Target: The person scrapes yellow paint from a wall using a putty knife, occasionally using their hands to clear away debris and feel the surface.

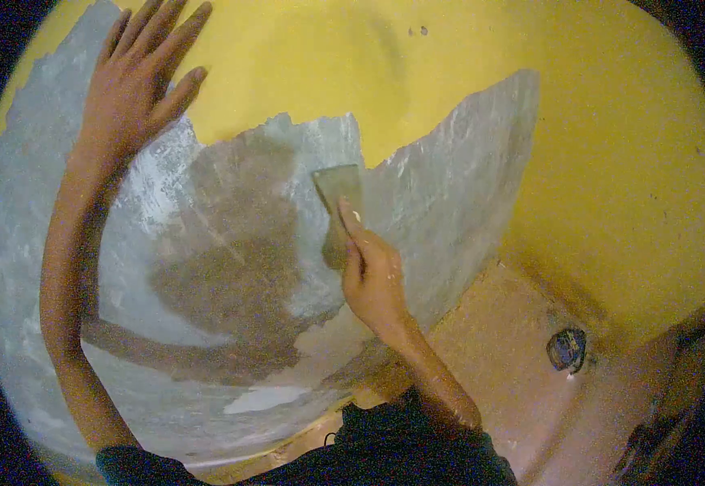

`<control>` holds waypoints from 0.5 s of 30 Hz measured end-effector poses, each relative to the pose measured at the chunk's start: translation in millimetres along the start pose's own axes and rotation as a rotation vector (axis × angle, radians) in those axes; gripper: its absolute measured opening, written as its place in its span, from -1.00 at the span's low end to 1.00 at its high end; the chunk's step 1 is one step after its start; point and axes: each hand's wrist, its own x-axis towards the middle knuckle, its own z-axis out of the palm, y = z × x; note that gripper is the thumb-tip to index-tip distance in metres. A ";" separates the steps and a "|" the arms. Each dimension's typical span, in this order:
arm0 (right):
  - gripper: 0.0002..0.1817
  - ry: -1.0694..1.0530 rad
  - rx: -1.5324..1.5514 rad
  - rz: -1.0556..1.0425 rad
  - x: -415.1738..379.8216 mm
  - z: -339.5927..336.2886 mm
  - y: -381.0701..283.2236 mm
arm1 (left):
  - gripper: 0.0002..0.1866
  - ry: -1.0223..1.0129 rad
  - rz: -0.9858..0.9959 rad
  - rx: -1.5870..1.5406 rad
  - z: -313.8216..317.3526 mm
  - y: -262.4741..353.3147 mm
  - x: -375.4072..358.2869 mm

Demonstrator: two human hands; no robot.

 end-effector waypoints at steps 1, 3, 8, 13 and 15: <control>-0.41 -0.007 0.019 0.026 5.2 3.6 -6.4 | -0.25 -0.056 -0.023 -0.062 -1.6 1.6 -2.5; -0.41 -0.019 0.027 0.052 13.1 10.7 -8.6 | -0.24 -0.049 -0.043 -0.051 -1.9 7.7 -4.4; -0.40 0.035 -0.041 -0.033 42.9 18.5 -6.0 | -0.25 -0.005 -0.028 -0.013 2.0 5.7 -9.6; -0.32 -0.006 -0.192 -0.082 52.8 15.7 -6.6 | -0.24 -0.013 -0.019 0.054 -0.6 11.4 -11.0; -0.29 -0.013 -0.193 -0.089 50.7 17.8 -4.7 | -0.24 0.017 0.008 0.045 5.0 7.2 -13.9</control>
